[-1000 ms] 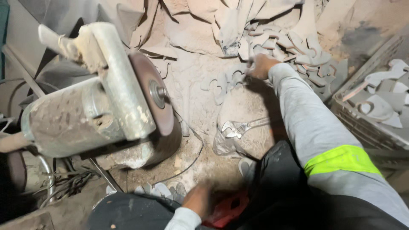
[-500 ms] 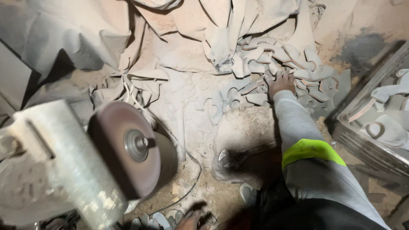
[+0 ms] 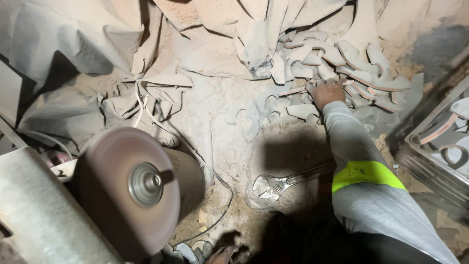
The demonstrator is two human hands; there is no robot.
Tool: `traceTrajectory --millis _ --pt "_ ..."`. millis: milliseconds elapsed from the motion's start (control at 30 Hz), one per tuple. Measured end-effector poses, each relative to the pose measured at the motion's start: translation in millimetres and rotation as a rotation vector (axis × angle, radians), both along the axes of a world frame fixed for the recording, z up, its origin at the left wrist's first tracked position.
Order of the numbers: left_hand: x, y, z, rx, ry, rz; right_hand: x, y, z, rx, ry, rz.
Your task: The person sits on the floor and uses a bench grinder to smooth the edges of multiple curved shoe sole pieces. They handle each piece by hand, pressing it against the rotating wheel, then set the finished pieces aside on the floor.
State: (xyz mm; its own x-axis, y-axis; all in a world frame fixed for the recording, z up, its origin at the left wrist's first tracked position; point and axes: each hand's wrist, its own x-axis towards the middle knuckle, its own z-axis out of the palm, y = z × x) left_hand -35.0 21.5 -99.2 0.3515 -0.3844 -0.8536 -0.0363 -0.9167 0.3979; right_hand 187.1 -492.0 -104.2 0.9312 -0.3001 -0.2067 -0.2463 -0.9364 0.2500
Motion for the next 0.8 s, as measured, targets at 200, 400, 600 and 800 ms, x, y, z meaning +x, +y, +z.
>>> traceTrajectory --millis 200,400,600,800 --pt "-8.7 10.2 0.0 -0.024 -0.013 -0.023 -12.0 0.9 14.2 0.097 -0.232 0.077" --pt "-8.8 2.2 43.8 -0.114 -0.107 -0.097 -10.9 10.9 69.8 0.18 -0.363 0.071" --pt "-12.1 -11.0 103.2 -0.054 -0.207 0.039 -25.4 35.1 130.5 0.459 -0.62 -0.029" --pt "-7.6 -19.4 129.1 -0.121 -0.398 0.239 -61.4 96.6 143.7 1.156 -0.673 -0.043"
